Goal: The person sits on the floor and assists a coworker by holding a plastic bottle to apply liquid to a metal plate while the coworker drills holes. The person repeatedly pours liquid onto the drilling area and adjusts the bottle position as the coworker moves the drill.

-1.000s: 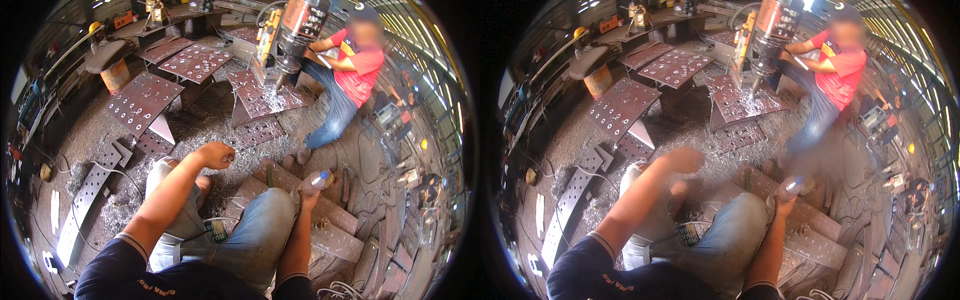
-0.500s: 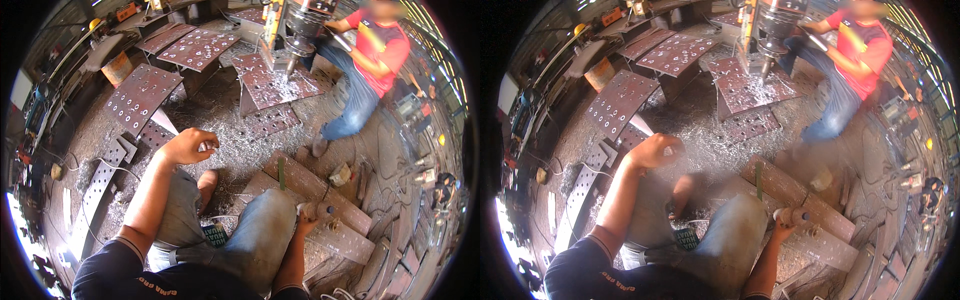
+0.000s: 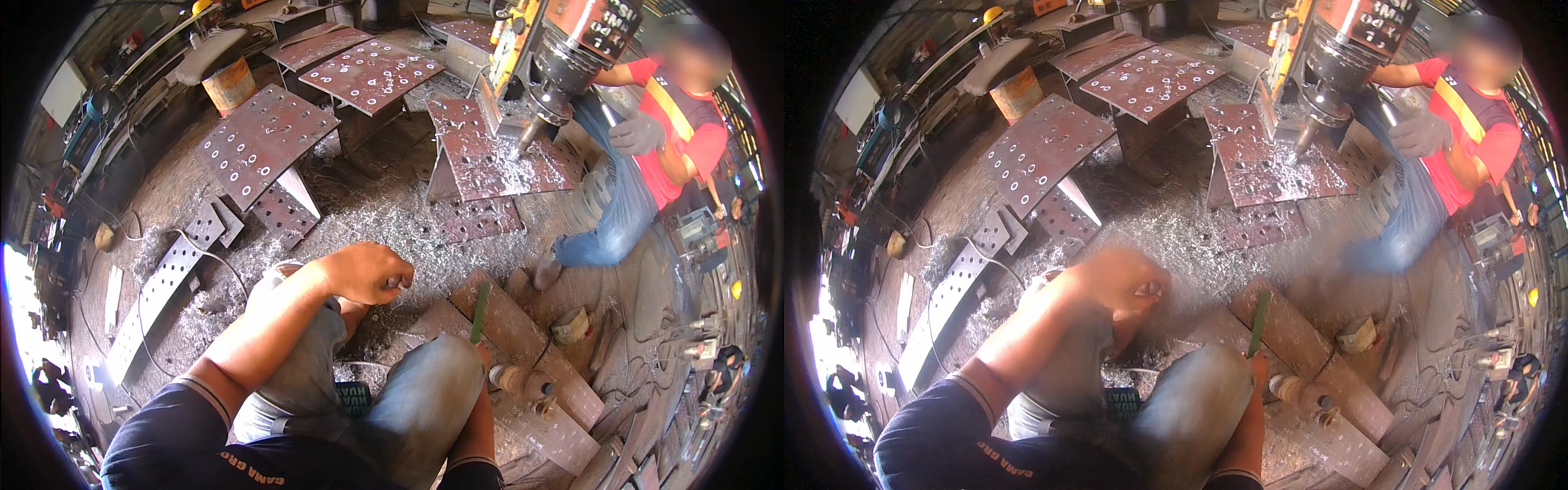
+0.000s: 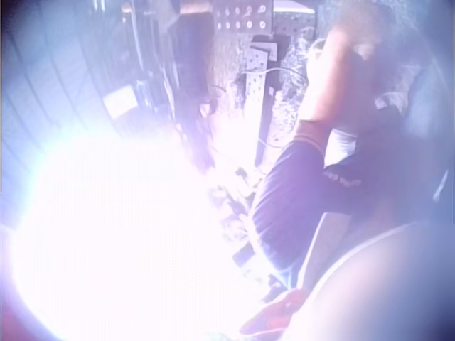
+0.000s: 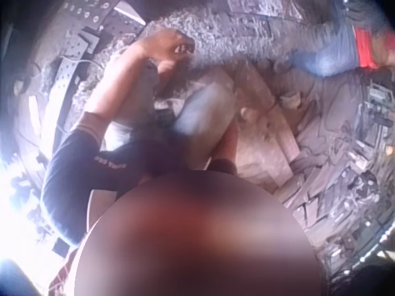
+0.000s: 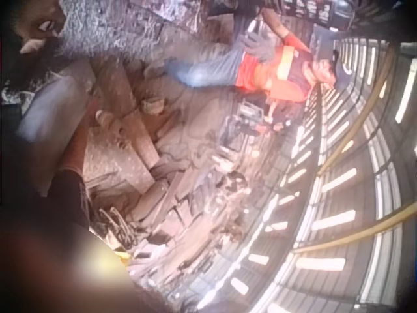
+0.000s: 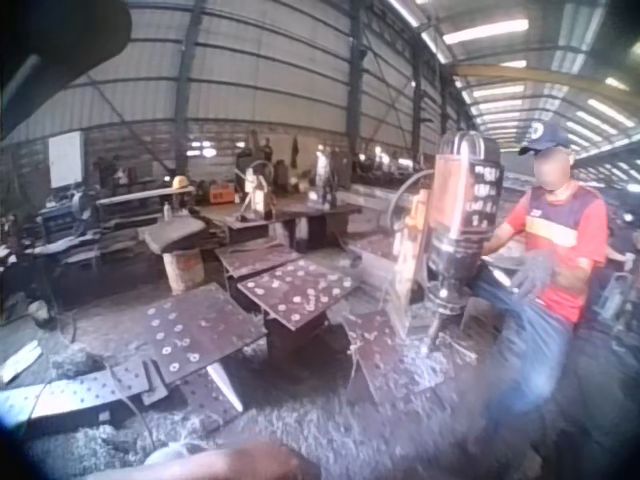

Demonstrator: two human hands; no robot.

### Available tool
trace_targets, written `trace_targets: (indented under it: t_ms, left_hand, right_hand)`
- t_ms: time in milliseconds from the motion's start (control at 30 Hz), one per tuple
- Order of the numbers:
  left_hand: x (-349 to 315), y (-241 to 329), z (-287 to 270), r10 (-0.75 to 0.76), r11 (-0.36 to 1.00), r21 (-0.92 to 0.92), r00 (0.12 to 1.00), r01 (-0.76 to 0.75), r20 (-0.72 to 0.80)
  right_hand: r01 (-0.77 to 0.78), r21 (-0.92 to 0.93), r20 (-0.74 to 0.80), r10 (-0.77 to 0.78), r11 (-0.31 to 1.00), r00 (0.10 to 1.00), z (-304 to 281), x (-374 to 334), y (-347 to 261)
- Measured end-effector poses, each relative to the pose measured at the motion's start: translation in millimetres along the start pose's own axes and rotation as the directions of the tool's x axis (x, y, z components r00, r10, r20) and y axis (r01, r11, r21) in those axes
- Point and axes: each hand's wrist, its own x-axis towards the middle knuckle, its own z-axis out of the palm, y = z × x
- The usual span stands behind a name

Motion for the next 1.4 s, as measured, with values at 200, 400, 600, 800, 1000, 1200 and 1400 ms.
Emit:
trace_targets:
  t_ms: [200,400,600,800,1000,1200,1400]
  left_hand:
    - [0,-10,9,-0.024,0.999,-0.032,0.998,0.026,0.061]
    - [14,-1,1,-0.011,1.0,-0.006,0.998,0.011,0.066]
    - [20,-6,8,-0.007,0.999,-0.042,0.995,0.012,0.103]
    - [19,-15,14,0.011,0.999,-0.05,0.996,-0.007,0.088]
    - [21,-24,10,0.009,0.999,-0.037,0.997,-0.006,0.073]
    - [32,-36,13,0.039,0.995,-0.088,0.999,-0.037,0.025]
    - [26,-42,13,-0.035,0.996,-0.074,0.995,0.042,0.096]
  right_hand:
    - [-0.061,0.022,0.075,0.059,0.998,0.995,18,5,-7]
    - [0.099,0.046,-0.039,-0.097,0.994,0.994,31,13,36]
    - [0.297,0.303,-0.429,-0.148,0.906,0.891,-53,-17,-33]
    - [0.515,0.218,-0.81,-0.14,0.829,0.569,-213,18,-115]
    - [0.267,-0.029,-0.758,-0.195,0.963,0.622,-354,119,-160]
    - [0.104,-0.272,-0.592,-0.252,0.957,0.766,-407,206,-162]
    - [0.414,-0.344,-0.475,-0.536,0.843,0.698,-369,146,-179]
